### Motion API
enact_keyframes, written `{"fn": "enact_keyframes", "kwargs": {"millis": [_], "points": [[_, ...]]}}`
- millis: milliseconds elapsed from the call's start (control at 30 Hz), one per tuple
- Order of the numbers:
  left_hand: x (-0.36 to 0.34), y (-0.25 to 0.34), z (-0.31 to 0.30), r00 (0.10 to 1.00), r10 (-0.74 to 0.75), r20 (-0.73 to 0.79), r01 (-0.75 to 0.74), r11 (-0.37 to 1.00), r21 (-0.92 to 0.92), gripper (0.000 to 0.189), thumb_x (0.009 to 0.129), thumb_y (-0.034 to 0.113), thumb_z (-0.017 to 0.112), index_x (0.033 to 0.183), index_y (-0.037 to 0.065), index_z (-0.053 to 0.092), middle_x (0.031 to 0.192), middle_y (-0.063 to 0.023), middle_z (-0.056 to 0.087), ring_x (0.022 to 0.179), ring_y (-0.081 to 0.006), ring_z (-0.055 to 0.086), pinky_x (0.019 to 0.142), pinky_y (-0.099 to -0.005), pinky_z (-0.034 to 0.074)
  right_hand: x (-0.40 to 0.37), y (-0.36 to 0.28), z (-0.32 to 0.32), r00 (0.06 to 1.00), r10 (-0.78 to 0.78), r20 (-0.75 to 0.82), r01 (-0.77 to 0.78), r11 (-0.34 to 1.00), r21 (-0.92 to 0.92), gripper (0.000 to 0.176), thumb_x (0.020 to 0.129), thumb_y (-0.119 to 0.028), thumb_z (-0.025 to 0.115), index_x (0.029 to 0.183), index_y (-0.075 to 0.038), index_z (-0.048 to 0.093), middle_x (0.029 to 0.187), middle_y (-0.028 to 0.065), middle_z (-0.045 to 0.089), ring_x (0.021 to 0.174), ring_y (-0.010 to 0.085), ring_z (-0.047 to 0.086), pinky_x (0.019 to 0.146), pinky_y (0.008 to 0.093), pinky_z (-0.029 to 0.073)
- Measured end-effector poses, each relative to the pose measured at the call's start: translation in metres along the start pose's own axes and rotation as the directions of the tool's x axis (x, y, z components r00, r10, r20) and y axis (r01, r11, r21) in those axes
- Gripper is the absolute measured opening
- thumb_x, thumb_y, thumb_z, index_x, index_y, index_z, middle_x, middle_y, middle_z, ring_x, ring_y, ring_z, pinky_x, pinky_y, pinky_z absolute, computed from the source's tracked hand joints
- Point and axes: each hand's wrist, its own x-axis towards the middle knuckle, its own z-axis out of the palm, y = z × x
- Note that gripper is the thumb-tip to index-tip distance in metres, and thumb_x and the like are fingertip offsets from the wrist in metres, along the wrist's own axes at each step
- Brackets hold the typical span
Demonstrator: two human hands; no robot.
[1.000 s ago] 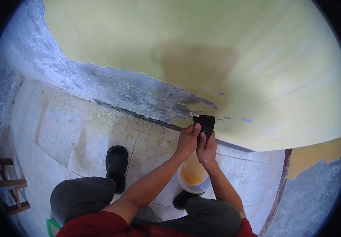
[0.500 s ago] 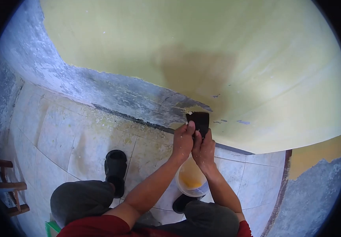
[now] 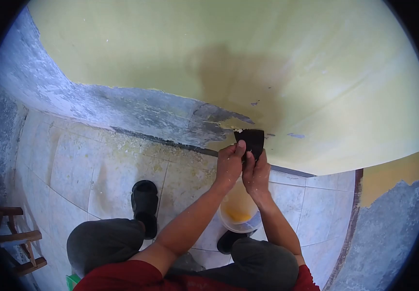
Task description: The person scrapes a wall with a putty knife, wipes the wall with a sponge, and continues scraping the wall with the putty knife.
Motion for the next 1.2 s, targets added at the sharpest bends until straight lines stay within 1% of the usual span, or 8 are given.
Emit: {"fn": "enact_keyframes", "kwargs": {"millis": [233,367,500,567,833,967,1100,1200], "points": [[-0.011,0.005,0.002,0.999,-0.013,-0.050,0.015,0.999,0.047,0.035,0.092,0.034,0.052,0.085,0.001,0.063,0.078,-0.0045,0.062,0.066,-0.0126,0.058,0.059,-0.0268,0.049,-0.008,0.000,-0.008,0.998,-0.005,0.060,0.010,0.996,-0.089,0.020,0.093,-0.015,0.045,0.104,0.001,0.049,0.068,0.0146,0.061,0.057,0.0216,0.062,0.050,0.0337,0.045],[0.003,0.009,0.003,0.997,0.031,-0.068,-0.012,0.966,0.259,0.036,0.093,0.032,0.051,0.081,0.000,0.063,0.072,-0.0037,0.061,0.063,-0.0119,0.057,0.058,-0.0252,0.046,0.010,0.004,-0.004,0.999,-0.037,0.003,0.037,0.999,-0.012,0.018,0.093,-0.015,0.045,0.101,0.001,0.048,0.068,0.0163,0.061,0.056,0.0283,0.061,0.050,0.0351,0.046],[-0.004,0.011,0.004,0.998,0.046,-0.032,-0.041,0.990,0.136,0.037,0.094,0.030,0.051,0.080,-0.002,0.063,0.071,-0.0039,0.061,0.064,-0.0108,0.056,0.059,-0.0261,0.047,0.003,0.007,-0.005,0.990,-0.144,0.001,0.143,0.983,-0.115,0.018,0.093,-0.014,0.045,0.102,0.001,0.048,0.069,0.0182,0.061,0.056,0.0311,0.061,0.051,0.0352,0.046],[-0.004,0.004,0.003,0.998,0.014,-0.059,-0.003,0.984,0.181,0.037,0.094,0.030,0.050,0.081,-0.003,0.063,0.073,-0.0042,0.062,0.065,-0.0108,0.057,0.061,-0.0264,0.047,-0.004,-0.009,-0.005,1.000,0.027,0.007,-0.027,0.999,0.040,0.013,0.091,-0.009,0.048,0.095,0.004,0.045,0.072,0.0210,0.062,0.067,0.0402,0.062,0.053,0.0432,0.047],[-0.009,0.039,0.023,0.985,0.141,-0.097,-0.148,0.987,-0.067,0.040,0.093,0.034,0.052,0.079,-0.001,0.062,0.071,-0.0023,0.060,0.063,-0.0084,0.051,0.057,-0.0257,0.044,0.019,-0.015,-0.009,0.986,-0.167,-0.016,0.161,0.968,-0.193,0.013,0.089,-0.009,0.049,0.095,0.002,0.046,0.069,0.0206,0.062,0.062,0.0411,0.060,0.052,0.0443,0.047],[-0.010,0.028,0.013,0.997,-0.054,0.047,0.054,0.998,-0.011,0.040,0.093,0.037,0.051,0.085,-0.001,0.062,0.073,-0.0023,0.061,0.067,-0.0100,0.057,0.061,-0.0270,0.048,0.006,0.002,-0.013,0.993,-0.113,-0.013,0.112,0.990,-0.085,0.012,0.090,-0.009,0.048,0.090,0.003,0.044,0.067,0.0214,0.062,0.061,0.0411,0.061,0.051,0.0458,0.047],[-0.013,0.041,0.016,0.998,-0.006,0.065,0.019,0.980,-0.199,0.038,0.092,0.039,0.051,0.090,0.003,0.062,0.079,-0.0033,0.063,0.070,-0.0126,0.061,0.064,-0.0272,0.051,0.014,-0.029,-0.016,0.997,-0.046,0.062,0.061,0.963,-0.262,0.015,0.092,-0.007,0.044,0.101,0.006,0.042,0.071,0.0206,0.063,0.064,0.0328,0.066,0.053,0.0370,0.051],[-0.009,0.028,0.007,0.979,-0.127,0.160,0.146,0.983,-0.112,0.036,0.093,0.037,0.050,0.091,0.003,0.061,0.079,-0.0031,0.063,0.070,-0.0123,0.061,0.064,-0.0274,0.051,0.004,-0.021,-0.019,0.994,-0.097,0.046,0.103,0.984,-0.147,0.012,0.090,-0.007,0.046,0.093,0.005,0.041,0.068,0.0213,0.063,0.061,0.0388,0.063,0.050,0.0427,0.048]]}}
